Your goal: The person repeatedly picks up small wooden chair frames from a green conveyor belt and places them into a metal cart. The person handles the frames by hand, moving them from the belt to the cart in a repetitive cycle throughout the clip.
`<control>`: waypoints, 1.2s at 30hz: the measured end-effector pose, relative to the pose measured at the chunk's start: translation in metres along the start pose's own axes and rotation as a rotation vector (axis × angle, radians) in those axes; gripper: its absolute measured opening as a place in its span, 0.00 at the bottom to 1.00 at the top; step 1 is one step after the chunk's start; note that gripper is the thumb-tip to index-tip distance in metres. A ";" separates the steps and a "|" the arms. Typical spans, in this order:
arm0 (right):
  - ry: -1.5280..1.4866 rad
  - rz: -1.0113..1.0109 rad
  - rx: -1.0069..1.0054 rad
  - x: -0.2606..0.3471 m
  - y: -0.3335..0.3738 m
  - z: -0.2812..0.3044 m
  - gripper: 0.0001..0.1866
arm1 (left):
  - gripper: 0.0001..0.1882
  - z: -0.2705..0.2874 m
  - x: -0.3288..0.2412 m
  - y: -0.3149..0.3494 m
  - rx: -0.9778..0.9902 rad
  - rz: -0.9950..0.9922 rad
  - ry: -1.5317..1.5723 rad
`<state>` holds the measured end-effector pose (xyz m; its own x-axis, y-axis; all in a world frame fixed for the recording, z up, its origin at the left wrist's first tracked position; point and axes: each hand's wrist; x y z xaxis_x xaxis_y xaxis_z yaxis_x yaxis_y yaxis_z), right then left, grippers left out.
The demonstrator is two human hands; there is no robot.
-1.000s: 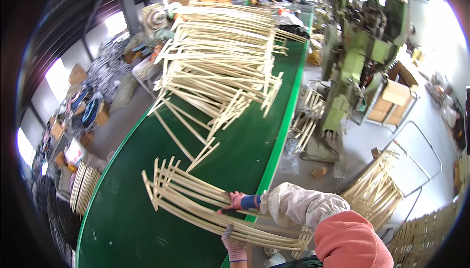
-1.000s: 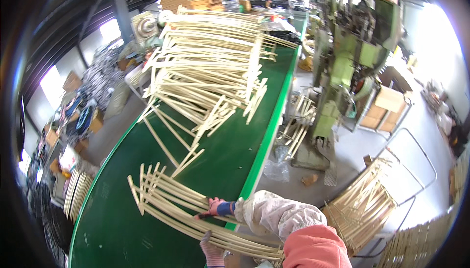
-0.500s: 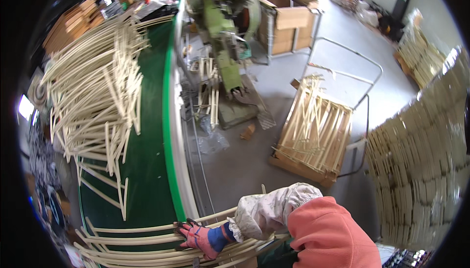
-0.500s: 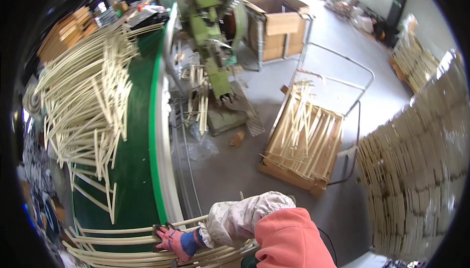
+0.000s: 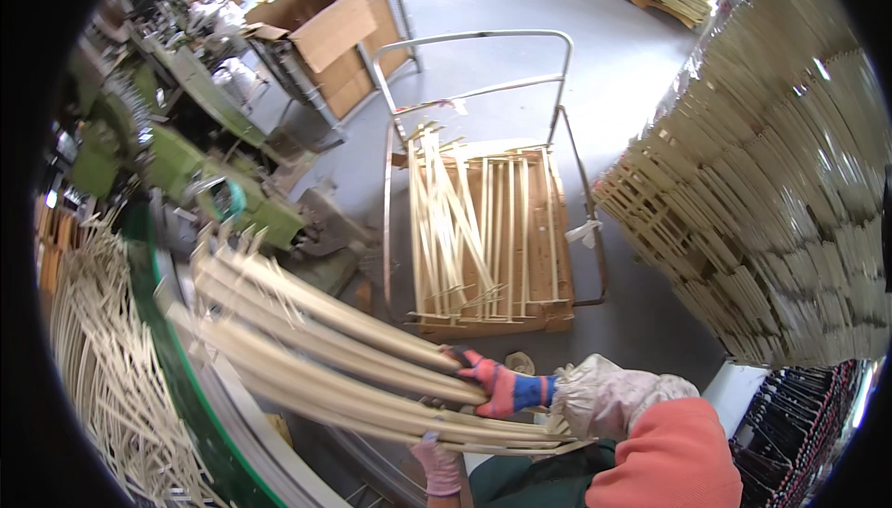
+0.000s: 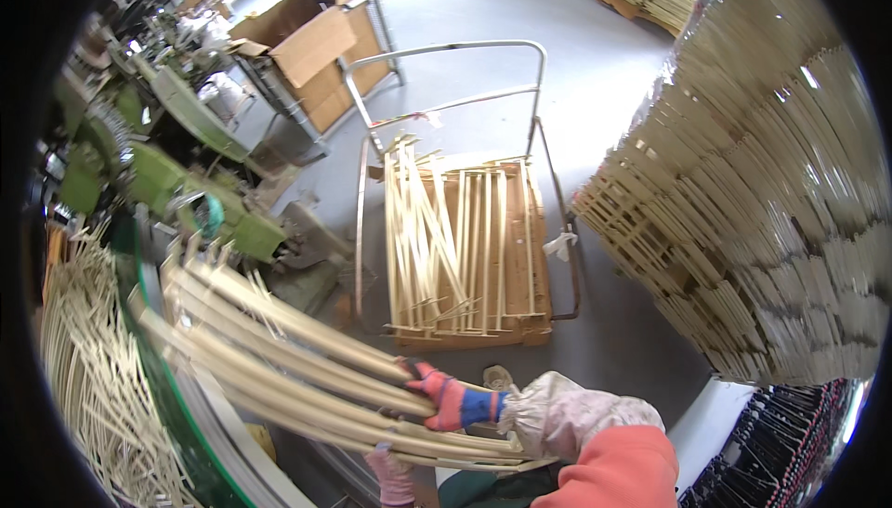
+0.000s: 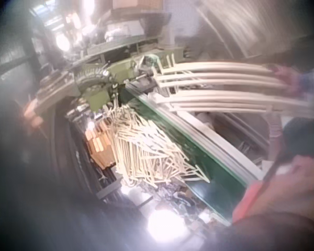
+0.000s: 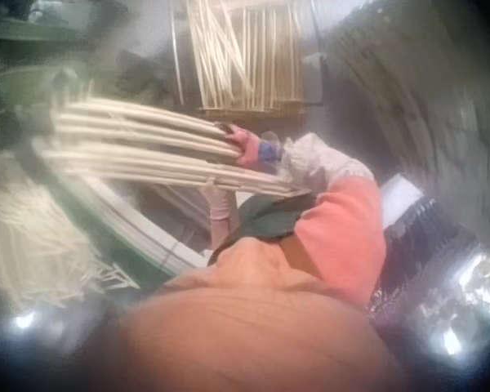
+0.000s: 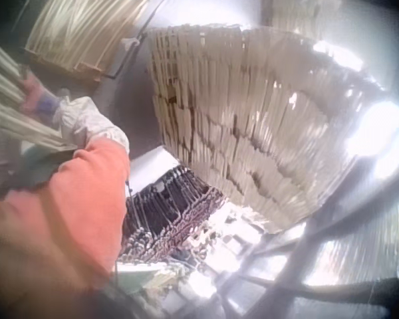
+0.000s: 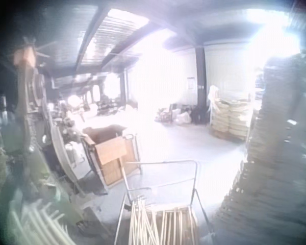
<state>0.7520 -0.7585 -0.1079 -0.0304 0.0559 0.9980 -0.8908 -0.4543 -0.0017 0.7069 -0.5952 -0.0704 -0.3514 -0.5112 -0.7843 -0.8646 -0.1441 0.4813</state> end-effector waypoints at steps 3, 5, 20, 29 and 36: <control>0.115 -0.073 -0.234 -0.044 0.039 0.067 0.38 | 0.11 -0.038 0.059 -0.054 0.188 0.137 -0.276; 0.141 -0.101 -0.398 -0.077 0.059 0.100 0.38 | 0.13 -0.060 0.101 -0.092 0.232 0.288 -0.368; -0.263 -0.449 -1.019 -0.443 0.034 0.290 0.30 | 0.39 -0.274 0.340 -0.385 0.469 0.516 -0.910; 0.199 -0.587 -1.136 -0.572 0.015 0.354 0.42 | 0.29 -0.253 0.477 -0.459 0.510 0.070 -1.340; 0.170 -0.746 -1.165 -0.548 0.016 0.357 0.44 | 0.28 -0.247 0.490 -0.464 0.341 -0.063 -1.330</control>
<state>0.9166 -1.1141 -0.6316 0.6337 0.0984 0.7673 -0.5787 0.7185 0.3858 1.0251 -0.9881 -0.5813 -0.2172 0.7056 -0.6745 -0.8685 0.1757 0.4635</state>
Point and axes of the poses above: each hand's wrist, its own y-axis away from the middle knuckle, its own z-axis out of the back of the hand, x = y × z, and after that the axes turned 5 degrees about x, right-handed
